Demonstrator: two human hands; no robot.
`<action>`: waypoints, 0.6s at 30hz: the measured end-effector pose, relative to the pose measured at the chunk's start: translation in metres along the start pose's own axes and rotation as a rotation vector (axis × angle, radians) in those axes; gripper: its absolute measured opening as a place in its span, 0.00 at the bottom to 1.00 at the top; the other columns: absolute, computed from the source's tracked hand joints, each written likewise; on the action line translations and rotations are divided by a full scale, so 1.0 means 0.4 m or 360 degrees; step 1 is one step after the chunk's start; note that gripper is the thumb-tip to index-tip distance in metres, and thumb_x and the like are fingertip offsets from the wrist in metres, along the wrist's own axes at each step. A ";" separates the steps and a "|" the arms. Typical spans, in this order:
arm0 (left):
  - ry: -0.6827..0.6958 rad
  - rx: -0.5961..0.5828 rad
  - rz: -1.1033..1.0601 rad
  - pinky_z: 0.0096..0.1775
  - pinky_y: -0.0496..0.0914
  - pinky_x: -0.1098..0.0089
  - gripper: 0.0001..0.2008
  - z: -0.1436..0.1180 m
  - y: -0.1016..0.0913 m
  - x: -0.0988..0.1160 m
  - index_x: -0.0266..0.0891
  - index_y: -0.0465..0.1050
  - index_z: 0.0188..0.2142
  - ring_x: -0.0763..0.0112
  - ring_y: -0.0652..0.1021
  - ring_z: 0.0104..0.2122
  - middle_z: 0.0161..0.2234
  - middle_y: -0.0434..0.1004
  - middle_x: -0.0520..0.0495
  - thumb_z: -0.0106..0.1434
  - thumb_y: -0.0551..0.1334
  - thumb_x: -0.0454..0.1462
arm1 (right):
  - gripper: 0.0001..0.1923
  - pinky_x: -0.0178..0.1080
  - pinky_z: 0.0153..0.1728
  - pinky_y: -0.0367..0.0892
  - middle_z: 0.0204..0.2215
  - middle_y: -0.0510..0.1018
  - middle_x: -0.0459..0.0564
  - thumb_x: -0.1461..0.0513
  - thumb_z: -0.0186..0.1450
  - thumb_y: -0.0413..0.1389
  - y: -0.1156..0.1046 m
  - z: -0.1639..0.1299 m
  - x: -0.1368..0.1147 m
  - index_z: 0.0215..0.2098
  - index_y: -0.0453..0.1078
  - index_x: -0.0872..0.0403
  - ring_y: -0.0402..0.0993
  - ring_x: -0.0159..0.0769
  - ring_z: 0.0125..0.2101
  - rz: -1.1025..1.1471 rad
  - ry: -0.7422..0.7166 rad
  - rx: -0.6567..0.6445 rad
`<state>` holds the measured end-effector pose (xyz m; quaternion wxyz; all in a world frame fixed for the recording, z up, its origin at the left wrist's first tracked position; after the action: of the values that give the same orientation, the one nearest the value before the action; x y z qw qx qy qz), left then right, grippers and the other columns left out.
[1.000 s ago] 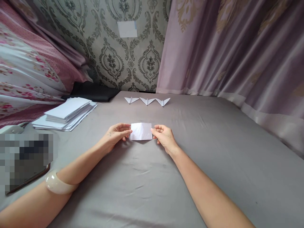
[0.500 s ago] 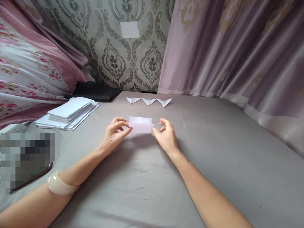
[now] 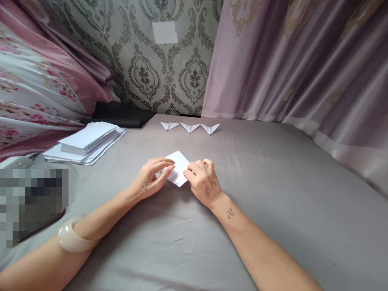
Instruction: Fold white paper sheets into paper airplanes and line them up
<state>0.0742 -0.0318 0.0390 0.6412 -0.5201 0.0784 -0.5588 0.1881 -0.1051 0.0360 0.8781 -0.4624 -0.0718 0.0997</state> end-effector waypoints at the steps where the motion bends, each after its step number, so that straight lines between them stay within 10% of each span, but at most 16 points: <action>1: -0.0058 -0.0047 0.0015 0.48 0.66 0.63 0.12 0.001 0.009 -0.017 0.41 0.75 0.39 0.63 0.76 0.46 0.45 0.78 0.44 0.69 0.52 0.39 | 0.16 0.40 0.47 0.49 0.33 0.76 0.46 0.70 0.68 0.45 0.000 -0.001 -0.004 0.33 0.73 0.51 0.64 0.33 0.35 -0.0044 -0.0046 -0.0005; 8: -0.0175 -0.0229 0.0325 0.45 0.70 0.62 0.11 -0.009 0.045 -0.091 0.41 0.76 0.42 0.59 0.75 0.44 0.46 0.76 0.42 0.64 0.56 0.39 | 0.17 0.42 0.47 0.51 0.32 0.74 0.49 0.74 0.64 0.45 0.039 -0.006 -0.010 0.32 0.73 0.54 0.64 0.34 0.32 -0.0115 -0.0173 -0.0354; 13: -0.0212 -0.0211 0.0350 0.46 0.70 0.61 0.10 -0.009 0.041 -0.101 0.42 0.76 0.39 0.57 0.75 0.46 0.46 0.76 0.43 0.64 0.57 0.39 | 0.28 0.44 0.53 0.53 0.56 0.69 0.54 0.75 0.60 0.46 0.025 -0.002 -0.009 0.57 0.65 0.53 0.63 0.40 0.54 0.0085 -0.0117 -0.0452; 18: -0.0059 -0.0179 0.0295 0.48 0.69 0.59 0.11 -0.012 0.043 -0.056 0.39 0.75 0.40 0.57 0.74 0.46 0.47 0.75 0.43 0.63 0.55 0.34 | 0.26 0.45 0.59 0.53 0.56 0.71 0.55 0.75 0.62 0.43 0.056 -0.013 -0.011 0.56 0.66 0.58 0.64 0.38 0.56 0.0123 -0.0121 -0.0610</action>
<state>0.0738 -0.0194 0.0129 0.6612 -0.5561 0.1454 -0.4820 0.1824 -0.0979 0.0143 0.7661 -0.6195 -0.1049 0.1351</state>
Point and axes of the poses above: each hand's wrist, its own z-axis towards the middle knuckle, its own y-axis out of the palm, x = y × z, the point moved 8 cm from there along z, towards the middle knuckle
